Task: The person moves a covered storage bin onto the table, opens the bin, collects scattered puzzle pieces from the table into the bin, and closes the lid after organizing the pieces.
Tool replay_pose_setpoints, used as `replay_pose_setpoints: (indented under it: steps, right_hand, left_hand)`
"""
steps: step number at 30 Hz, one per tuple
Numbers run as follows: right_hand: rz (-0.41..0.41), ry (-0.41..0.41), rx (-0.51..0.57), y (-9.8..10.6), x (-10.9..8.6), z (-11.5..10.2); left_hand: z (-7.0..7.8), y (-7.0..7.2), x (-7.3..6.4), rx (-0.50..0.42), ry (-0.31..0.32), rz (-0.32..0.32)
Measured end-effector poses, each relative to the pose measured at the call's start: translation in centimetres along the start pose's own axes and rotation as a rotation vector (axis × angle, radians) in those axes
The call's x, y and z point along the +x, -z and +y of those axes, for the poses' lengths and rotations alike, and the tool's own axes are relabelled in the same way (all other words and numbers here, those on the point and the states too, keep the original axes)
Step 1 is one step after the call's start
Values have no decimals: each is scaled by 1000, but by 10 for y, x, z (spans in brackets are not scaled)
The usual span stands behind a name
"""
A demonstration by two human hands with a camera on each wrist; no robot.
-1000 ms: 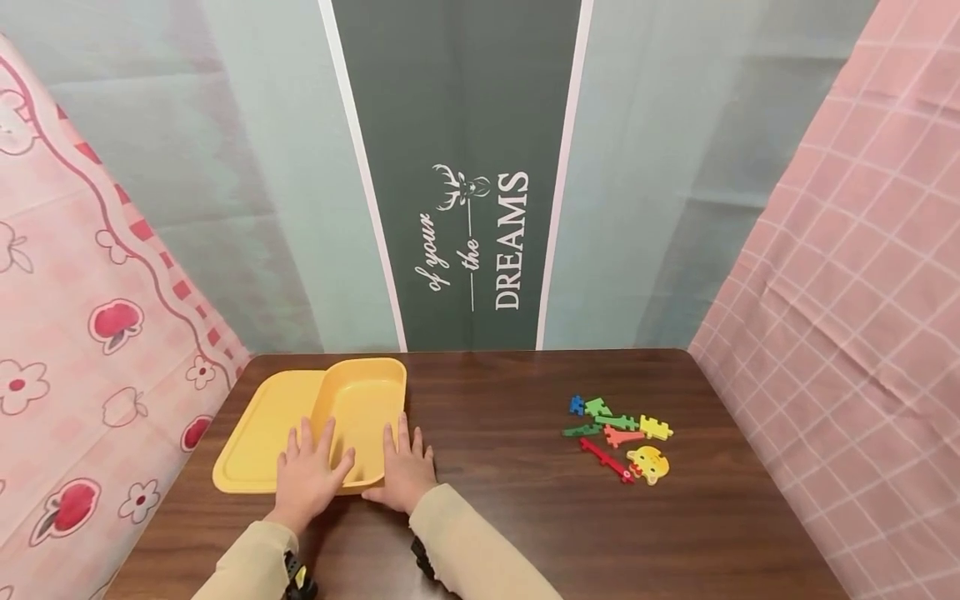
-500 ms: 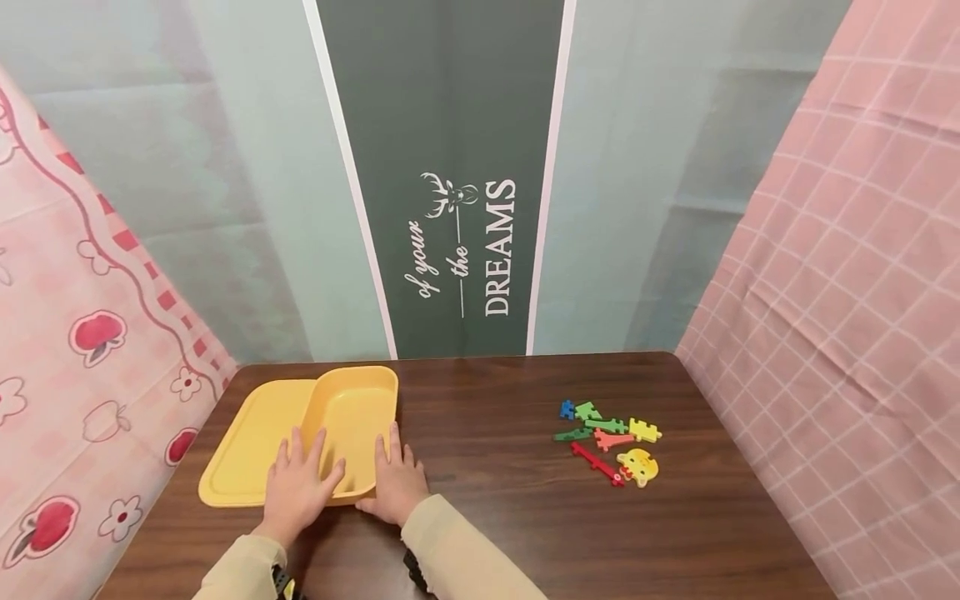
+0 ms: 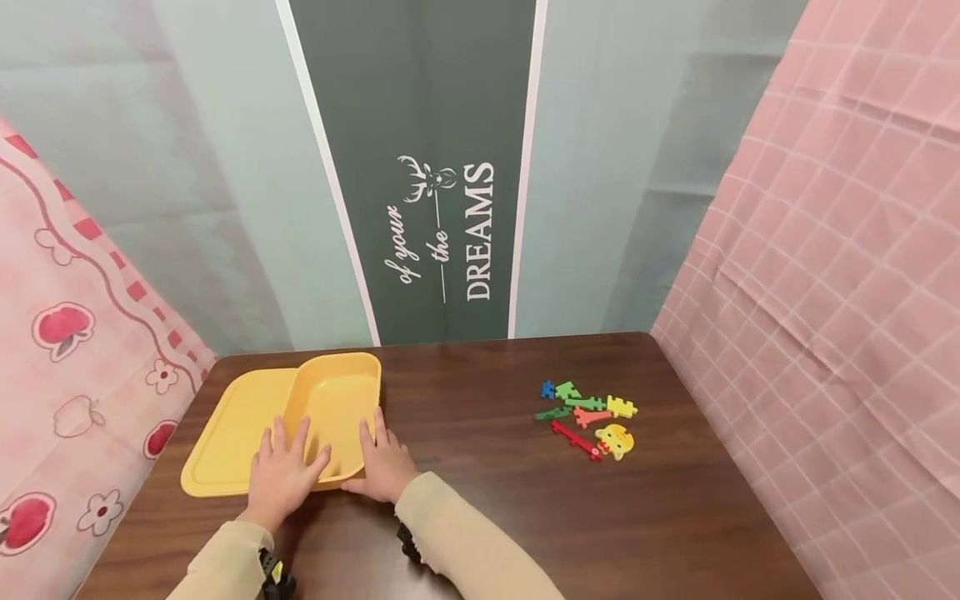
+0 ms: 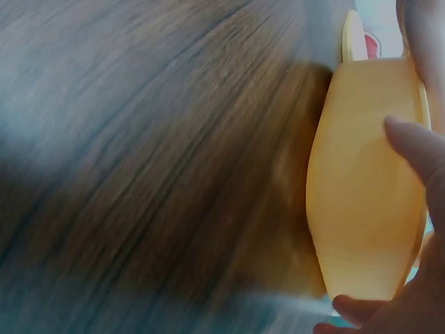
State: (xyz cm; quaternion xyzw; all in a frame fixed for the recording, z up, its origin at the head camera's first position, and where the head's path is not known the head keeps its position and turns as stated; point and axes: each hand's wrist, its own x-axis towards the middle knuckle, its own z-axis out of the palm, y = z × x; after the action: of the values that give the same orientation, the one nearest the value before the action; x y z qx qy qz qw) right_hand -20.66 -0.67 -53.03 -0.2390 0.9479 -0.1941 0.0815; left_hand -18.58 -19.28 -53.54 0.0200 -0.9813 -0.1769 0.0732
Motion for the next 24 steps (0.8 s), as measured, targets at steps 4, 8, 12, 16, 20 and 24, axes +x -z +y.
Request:
replay_pose_setpoints:
  steps: [4,8,12,16,20,24]
  right_hand:
    - [-18,45,47,9,0,10]
    - [-37,72,84,18,-6,17]
    - [-15,68,64,20,-13,25]
    - [13,50,72,24,-18,32]
    - [32,46,87,29,-22,37]
    - [42,41,76,35,-26,41]
  left_hand:
    - [2,1,5,-2,-4,1]
    - [1,2,4,1,-8,5]
    - [-1,3,1,-2,-5,-18]
    - [0,4,1,-8,-5,-44]
    - [-1,5,1,-19,-5,-38]
    - [-2,7,1,-37,-6,-33]
